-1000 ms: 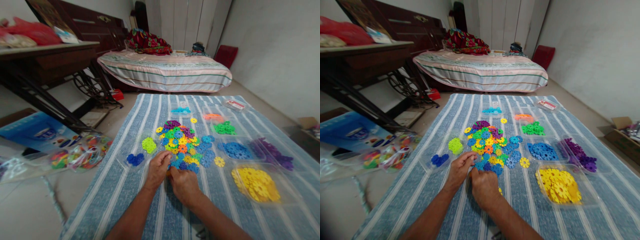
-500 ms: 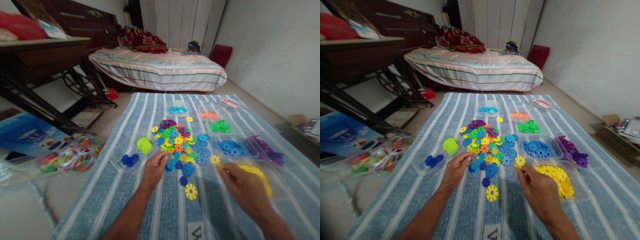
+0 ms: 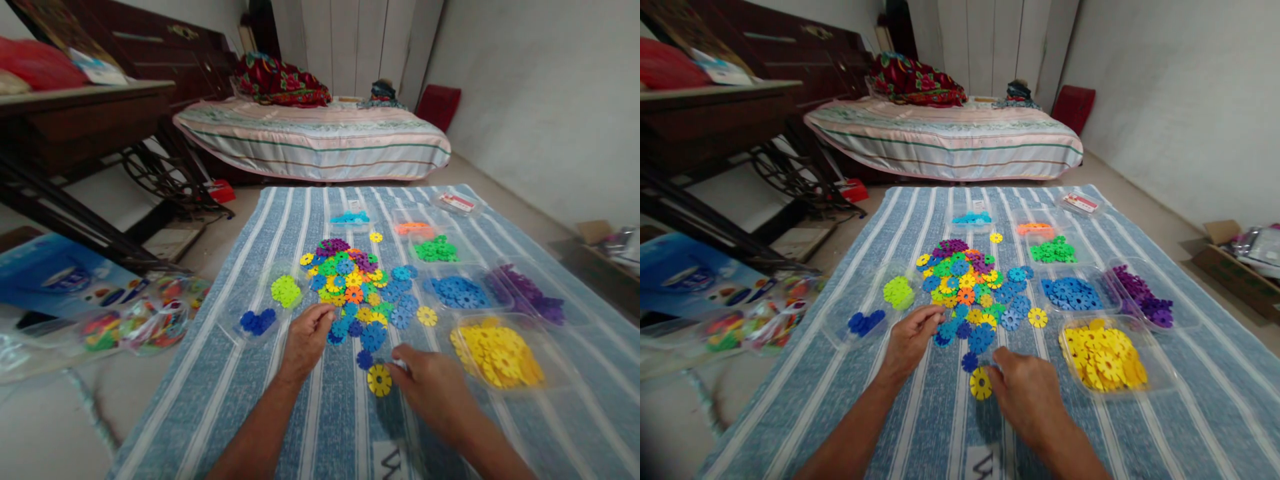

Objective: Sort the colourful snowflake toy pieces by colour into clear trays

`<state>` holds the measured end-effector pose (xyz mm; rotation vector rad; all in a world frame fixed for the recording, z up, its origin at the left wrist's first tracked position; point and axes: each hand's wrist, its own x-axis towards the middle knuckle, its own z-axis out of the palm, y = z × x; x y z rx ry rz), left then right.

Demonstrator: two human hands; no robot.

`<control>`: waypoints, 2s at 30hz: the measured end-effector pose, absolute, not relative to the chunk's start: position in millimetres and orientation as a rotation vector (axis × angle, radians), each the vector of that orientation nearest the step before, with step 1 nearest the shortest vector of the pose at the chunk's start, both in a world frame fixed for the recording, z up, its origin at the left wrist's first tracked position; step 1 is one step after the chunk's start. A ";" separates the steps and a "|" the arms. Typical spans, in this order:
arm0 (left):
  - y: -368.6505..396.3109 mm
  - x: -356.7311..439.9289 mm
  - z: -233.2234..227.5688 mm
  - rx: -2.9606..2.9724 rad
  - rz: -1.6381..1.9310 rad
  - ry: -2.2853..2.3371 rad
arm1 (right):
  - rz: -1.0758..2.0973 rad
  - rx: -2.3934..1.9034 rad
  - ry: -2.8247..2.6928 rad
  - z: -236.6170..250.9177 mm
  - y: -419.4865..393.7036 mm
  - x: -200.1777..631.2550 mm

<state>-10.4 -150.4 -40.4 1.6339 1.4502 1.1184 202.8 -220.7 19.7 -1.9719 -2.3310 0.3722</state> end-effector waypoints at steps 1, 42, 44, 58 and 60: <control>-150.6 -9.9 -40.1 1.642 1.118 1.452 | 0.392 -1.938 -2.380 19.2 -217.4 191.6; -172.0 1.5 5.5 2.057 0.321 1.736 | 1.223 -1.509 -1.708 -30.2 -198.6 185.1; -173.6 1.5 6.1 2.032 0.325 1.761 | 1.361 -1.433 -1.577 -34.6 -197.1 187.2; -203.3 21.0 16.6 1.404 0.596 1.495 | 1.488 -1.321 -1.355 -30.6 -202.3 189.4; -204.2 26.4 15.1 1.322 0.645 1.473 | 1.494 -1.315 -1.337 -29.8 -203.3 188.5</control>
